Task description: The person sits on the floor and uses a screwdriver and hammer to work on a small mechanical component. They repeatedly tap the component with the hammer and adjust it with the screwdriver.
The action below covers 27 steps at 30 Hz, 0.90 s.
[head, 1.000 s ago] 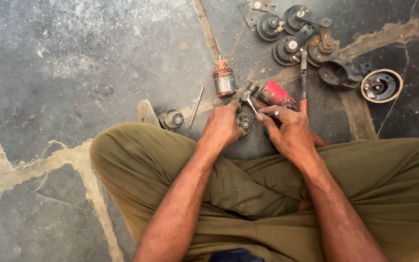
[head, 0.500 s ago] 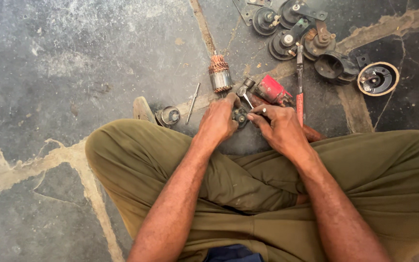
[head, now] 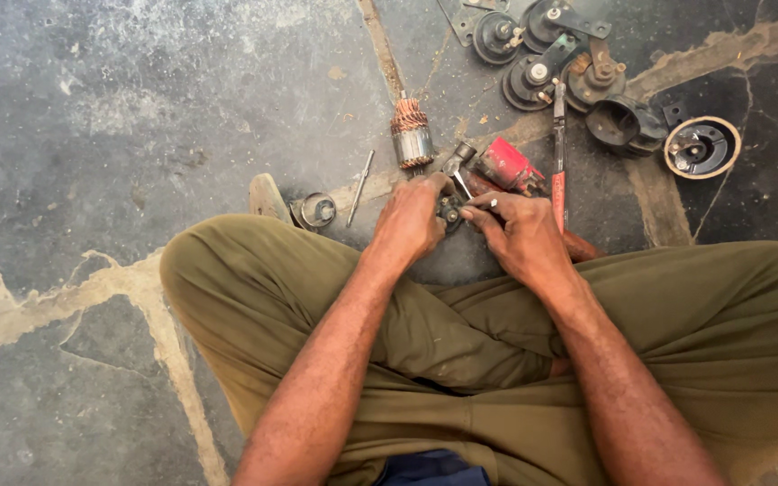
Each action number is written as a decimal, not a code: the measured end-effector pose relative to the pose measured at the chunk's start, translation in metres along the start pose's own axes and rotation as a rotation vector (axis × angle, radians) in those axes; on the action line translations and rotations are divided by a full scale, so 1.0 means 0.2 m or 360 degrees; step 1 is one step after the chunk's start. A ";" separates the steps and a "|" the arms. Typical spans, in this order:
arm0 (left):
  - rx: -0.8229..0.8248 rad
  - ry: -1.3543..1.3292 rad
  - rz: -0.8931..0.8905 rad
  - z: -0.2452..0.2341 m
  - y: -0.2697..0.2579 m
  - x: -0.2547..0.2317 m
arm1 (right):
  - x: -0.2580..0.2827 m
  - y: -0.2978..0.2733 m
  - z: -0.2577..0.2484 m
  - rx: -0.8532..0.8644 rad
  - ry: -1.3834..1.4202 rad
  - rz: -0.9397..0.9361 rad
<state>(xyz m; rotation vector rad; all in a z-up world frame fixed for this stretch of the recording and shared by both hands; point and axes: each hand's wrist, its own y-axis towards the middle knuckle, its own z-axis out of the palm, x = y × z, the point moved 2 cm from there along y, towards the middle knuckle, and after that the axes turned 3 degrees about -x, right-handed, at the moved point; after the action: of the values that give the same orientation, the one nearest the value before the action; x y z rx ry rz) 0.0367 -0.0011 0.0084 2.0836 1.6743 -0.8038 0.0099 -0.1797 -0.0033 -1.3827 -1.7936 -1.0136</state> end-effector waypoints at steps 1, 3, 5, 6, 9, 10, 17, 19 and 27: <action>0.0018 0.0020 -0.0013 0.00 0.00 -0.01 | 0.00 0.00 0.00 0.0002 -0.0015 -0.0014; 0.0098 -0.0001 -0.0076 -0.01 -0.01 -0.03 | 0.01 0.00 0.00 -0.0003 -0.0063 -0.0188; 0.0219 -0.0078 -0.0171 -0.01 -0.02 -0.05 | 0.02 0.01 0.00 0.0003 -0.0105 -0.0256; 0.0198 -0.0094 -0.0165 -0.01 -0.03 -0.06 | 0.02 0.01 0.00 0.0014 -0.0123 -0.0233; 0.0082 -0.0114 -0.0131 0.01 -0.07 -0.07 | 0.02 0.02 -0.01 0.0009 -0.0227 -0.0290; 0.0009 -0.0108 -0.0108 0.02 -0.09 -0.08 | 0.02 0.02 -0.01 0.0001 -0.0272 -0.0329; -0.0129 0.0069 0.0023 0.11 -0.09 -0.05 | 0.07 -0.01 -0.01 0.0060 -0.0463 -0.0260; -0.0078 0.0105 0.0000 0.13 -0.09 -0.05 | 0.09 -0.01 -0.05 0.0045 -0.0460 -0.0358; -0.0116 -0.0001 0.0026 0.13 -0.09 -0.04 | -0.19 0.14 -0.36 0.0080 -0.0910 0.0547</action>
<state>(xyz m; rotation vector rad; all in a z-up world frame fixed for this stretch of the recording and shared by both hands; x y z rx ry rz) 0.0119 -0.0192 -0.0056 2.0452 1.6588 -0.7268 0.0488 -0.2566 0.0060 -2.0032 -1.8451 -0.4086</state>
